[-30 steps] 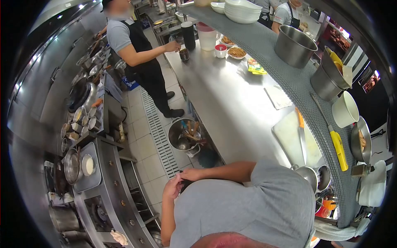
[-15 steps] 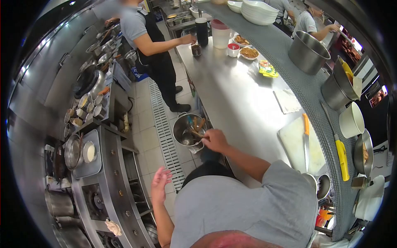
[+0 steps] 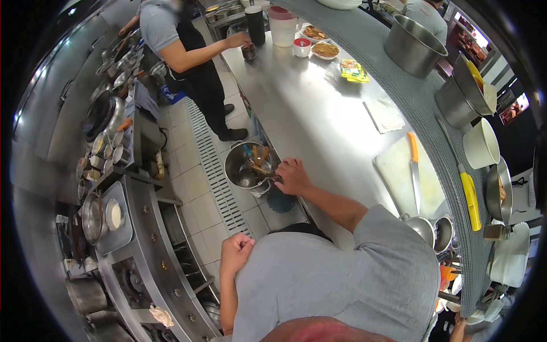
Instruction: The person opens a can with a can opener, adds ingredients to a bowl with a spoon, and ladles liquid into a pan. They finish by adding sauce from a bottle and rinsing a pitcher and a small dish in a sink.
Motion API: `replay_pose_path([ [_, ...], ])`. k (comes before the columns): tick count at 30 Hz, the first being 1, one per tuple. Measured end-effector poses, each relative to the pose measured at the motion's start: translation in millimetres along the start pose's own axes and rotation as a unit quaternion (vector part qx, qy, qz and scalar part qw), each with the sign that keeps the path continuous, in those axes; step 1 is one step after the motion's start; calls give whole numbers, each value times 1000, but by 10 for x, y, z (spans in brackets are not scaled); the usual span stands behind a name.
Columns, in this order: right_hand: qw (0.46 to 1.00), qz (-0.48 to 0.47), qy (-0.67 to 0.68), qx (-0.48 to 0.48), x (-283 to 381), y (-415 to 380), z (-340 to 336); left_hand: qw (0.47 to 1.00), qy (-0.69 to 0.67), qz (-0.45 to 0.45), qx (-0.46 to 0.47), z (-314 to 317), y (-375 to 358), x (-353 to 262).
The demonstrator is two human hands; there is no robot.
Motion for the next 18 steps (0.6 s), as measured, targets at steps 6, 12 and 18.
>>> replay_pose_path([
  [6,999,43,4,12,-44,-7,-17,997,-56,-42,-21,-35,-42,78],
  [12,940,226,247,-63,-55,1207,-527,994,-92,21,-63,-127,-32,68],
  [18,839,211,337,-372,-367,3203,-3083,993,-111,3,-35,-113,-38,44],
])
Point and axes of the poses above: each hand's wrist, its own y-axis towards the middle knuckle, its own z-axis out of the palm, x = y × z, the point moved 6 cm from there along y, towards the middle knuckle, and after that the axes turned 15 degrees about -x, right-handed, at the moved point
